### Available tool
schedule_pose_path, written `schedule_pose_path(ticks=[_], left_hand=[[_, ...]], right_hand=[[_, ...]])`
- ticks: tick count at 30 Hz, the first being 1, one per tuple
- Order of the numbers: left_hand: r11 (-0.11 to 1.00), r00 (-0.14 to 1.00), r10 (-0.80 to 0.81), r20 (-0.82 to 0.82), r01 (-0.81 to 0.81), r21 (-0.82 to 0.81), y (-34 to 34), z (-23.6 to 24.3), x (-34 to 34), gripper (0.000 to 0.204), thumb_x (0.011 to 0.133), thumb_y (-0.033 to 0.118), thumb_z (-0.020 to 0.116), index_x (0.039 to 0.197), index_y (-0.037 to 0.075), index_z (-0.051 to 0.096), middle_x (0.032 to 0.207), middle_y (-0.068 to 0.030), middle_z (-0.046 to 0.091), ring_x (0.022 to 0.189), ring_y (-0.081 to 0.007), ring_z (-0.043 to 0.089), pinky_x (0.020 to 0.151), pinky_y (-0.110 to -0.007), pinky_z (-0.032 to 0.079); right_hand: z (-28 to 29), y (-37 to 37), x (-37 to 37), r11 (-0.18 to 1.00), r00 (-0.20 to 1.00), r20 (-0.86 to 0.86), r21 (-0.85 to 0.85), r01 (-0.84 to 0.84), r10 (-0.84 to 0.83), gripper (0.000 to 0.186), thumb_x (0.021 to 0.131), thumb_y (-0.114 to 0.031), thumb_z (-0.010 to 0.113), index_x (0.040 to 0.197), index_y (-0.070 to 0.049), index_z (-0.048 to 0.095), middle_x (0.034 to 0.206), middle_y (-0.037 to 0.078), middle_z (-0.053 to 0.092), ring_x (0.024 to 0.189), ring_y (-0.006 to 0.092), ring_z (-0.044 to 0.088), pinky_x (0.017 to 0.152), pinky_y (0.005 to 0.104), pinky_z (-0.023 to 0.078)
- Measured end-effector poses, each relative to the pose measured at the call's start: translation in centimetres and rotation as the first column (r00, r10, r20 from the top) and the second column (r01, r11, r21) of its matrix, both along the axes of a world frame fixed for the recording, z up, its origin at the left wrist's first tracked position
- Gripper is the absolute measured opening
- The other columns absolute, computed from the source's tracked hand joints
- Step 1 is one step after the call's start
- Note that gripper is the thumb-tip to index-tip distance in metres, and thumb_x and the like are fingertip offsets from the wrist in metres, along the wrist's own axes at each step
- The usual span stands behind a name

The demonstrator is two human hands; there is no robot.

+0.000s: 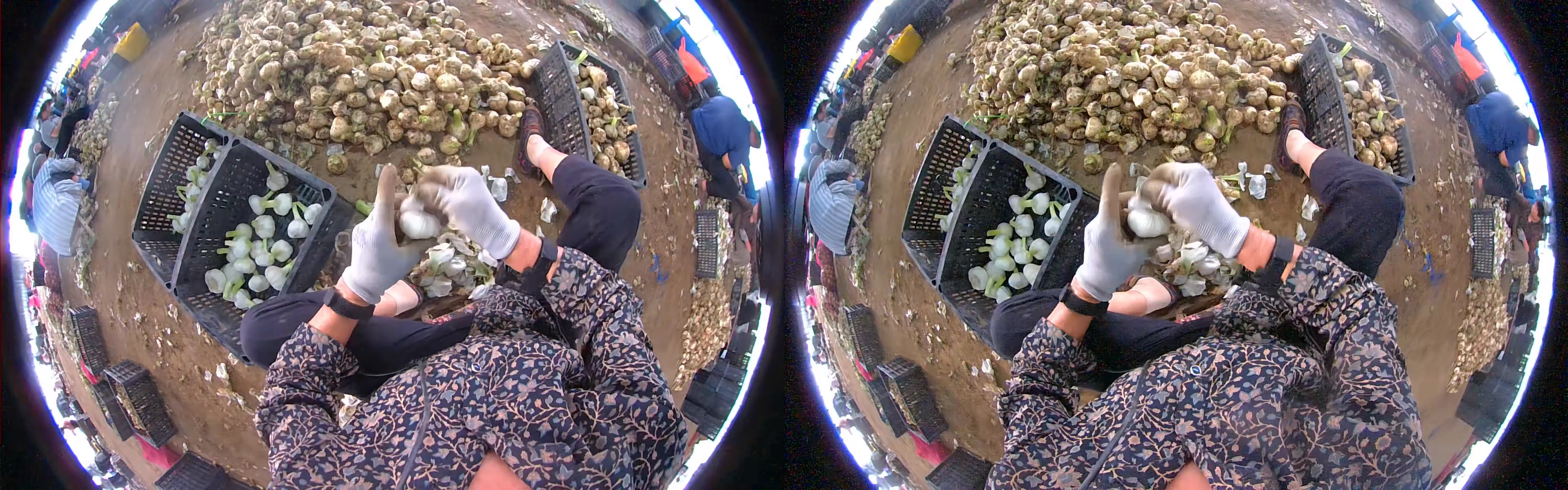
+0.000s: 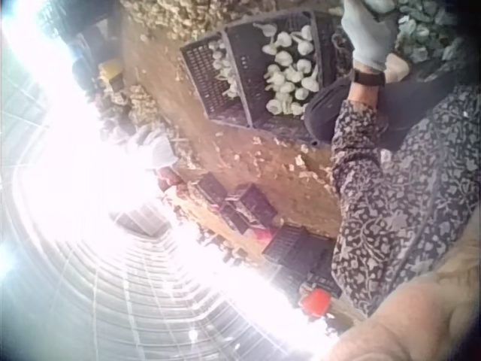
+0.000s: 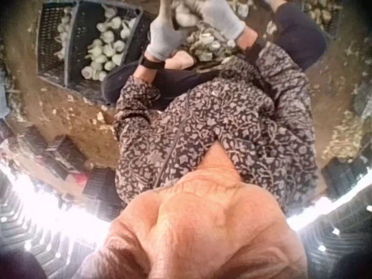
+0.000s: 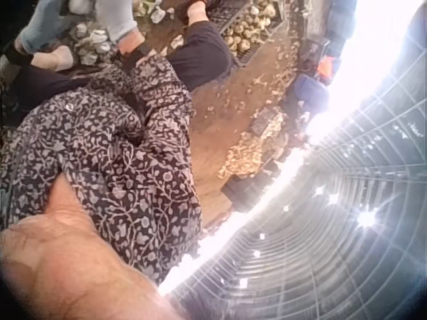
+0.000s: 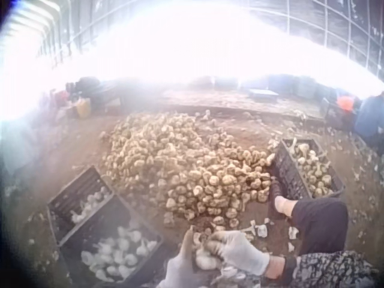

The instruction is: The recorder is sitting on the floor peeling and cleaning lily bulbs or similar agricultural produce and placing them into crates.

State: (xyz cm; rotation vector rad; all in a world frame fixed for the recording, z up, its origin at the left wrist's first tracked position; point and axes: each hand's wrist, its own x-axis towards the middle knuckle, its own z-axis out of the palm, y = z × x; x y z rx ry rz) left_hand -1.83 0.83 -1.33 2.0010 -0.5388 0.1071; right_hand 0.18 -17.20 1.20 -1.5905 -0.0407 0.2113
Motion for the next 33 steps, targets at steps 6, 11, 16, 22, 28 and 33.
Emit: schedule_pose_path(ticks=[6, 11, 16, 22, 28, 33], left_hand=[[0.964, 0.945, 0.200, 0.260, -0.142, -0.227, 0.2, -1.1, 0.9, 0.104, 0.067, 0.010, 0.088, 0.151, -0.002, 0.027, 0.111, -0.0188, 0.067, 0.094, -0.0312, 0.070, 0.077, -0.036, 0.057], [0.681, 0.881, 0.412, -0.233, -0.467, -0.564, 3.0, -1.3, 3.0, 0.041, 0.082, -0.006, 0.072, 0.121, 0.004, 0.062, 0.107, -0.0075, 0.064, 0.089, -0.0148, 0.064, 0.075, -0.028, 0.057], [0.211, 0.371, 0.647, -0.666, -0.926, -0.312, 9.7, -0.9, 6.0, 0.048, 0.084, -0.005, 0.069, 0.127, 0.001, 0.048, 0.104, -0.0110, 0.061, 0.089, -0.0195, 0.064, 0.072, -0.033, 0.057], [0.737, 0.753, 0.653, -0.080, -0.656, -0.162, 2.9, -6.0, 8.0, 0.039, 0.087, -0.005, 0.061, 0.123, 0.007, 0.060, 0.100, -0.0104, 0.067, 0.085, -0.0193, 0.064, 0.076, -0.029, 0.055], [0.926, 0.858, 0.077, -0.508, 0.128, 0.356, -16.5, -18.8, 9.9, 0.047, 0.078, 0.007, 0.060, 0.124, 0.016, 0.067, 0.118, -0.0224, 0.066, 0.106, -0.0365, 0.065, 0.094, -0.041, 0.051], [0.722, 0.889, 0.037, -0.457, 0.293, 0.627, -19.8, -26.9, 7.8, 0.056, 0.075, 0.005, 0.065, 0.129, 0.020, 0.061, 0.137, -0.0263, 0.053, 0.122, -0.0395, 0.055, 0.103, -0.045, 0.046]], right_hand=[[4.1, -2.5, 5.9, 0.950, 0.994, -0.107, 0.311, 0.000, 0.035, 0.036, 0.101, -0.036, 0.057, 0.091, -0.003, 0.065, 0.067, 0.002, 0.062, 0.052, 0.0110, 0.056, 0.047, 0.0252, 0.046], [6.9, -9.7, 12.6, 0.543, 0.885, 0.103, -0.820, -0.182, 0.453, 0.030, 0.090, -0.014, 0.061, 0.120, -0.017, 0.069, 0.104, 0.014, 0.072, 0.081, 0.0232, 0.070, 0.074, 0.0381, 0.056], [4.7, -12.0, 13.3, 0.376, 0.833, 0.293, -0.920, 0.112, 0.468, 0.030, 0.089, -0.025, 0.062, 0.117, -0.021, 0.070, 0.102, 0.012, 0.069, 0.098, 0.0309, 0.067, 0.084, 0.0406, 0.054], [4.7, -12.6, 13.2, 0.723, 0.677, 0.726, -0.532, 0.440, 0.123, 0.022, 0.087, -0.032, 0.066, 0.084, -0.011, 0.072, 0.078, 0.010, 0.069, 0.074, 0.0313, 0.069, 0.066, 0.0432, 0.054], [6.8, -15.5, 11.7, 0.849, 0.769, 0.633, -0.356, 0.390, -0.088, 0.016, 0.086, -0.020, 0.060, 0.081, -0.009, 0.070, 0.080, 0.013, 0.069, 0.075, 0.0343, 0.069, 0.069, 0.0449, 0.054], [7.1, -17.6, 10.8, 0.851, 0.784, 0.609, -0.343, 0.398, -0.121, 0.014, 0.088, -0.011, 0.062, 0.097, -0.004, 0.069, 0.081, 0.016, 0.065, 0.073, 0.0310, 0.066, 0.064, 0.0364, 0.051]])
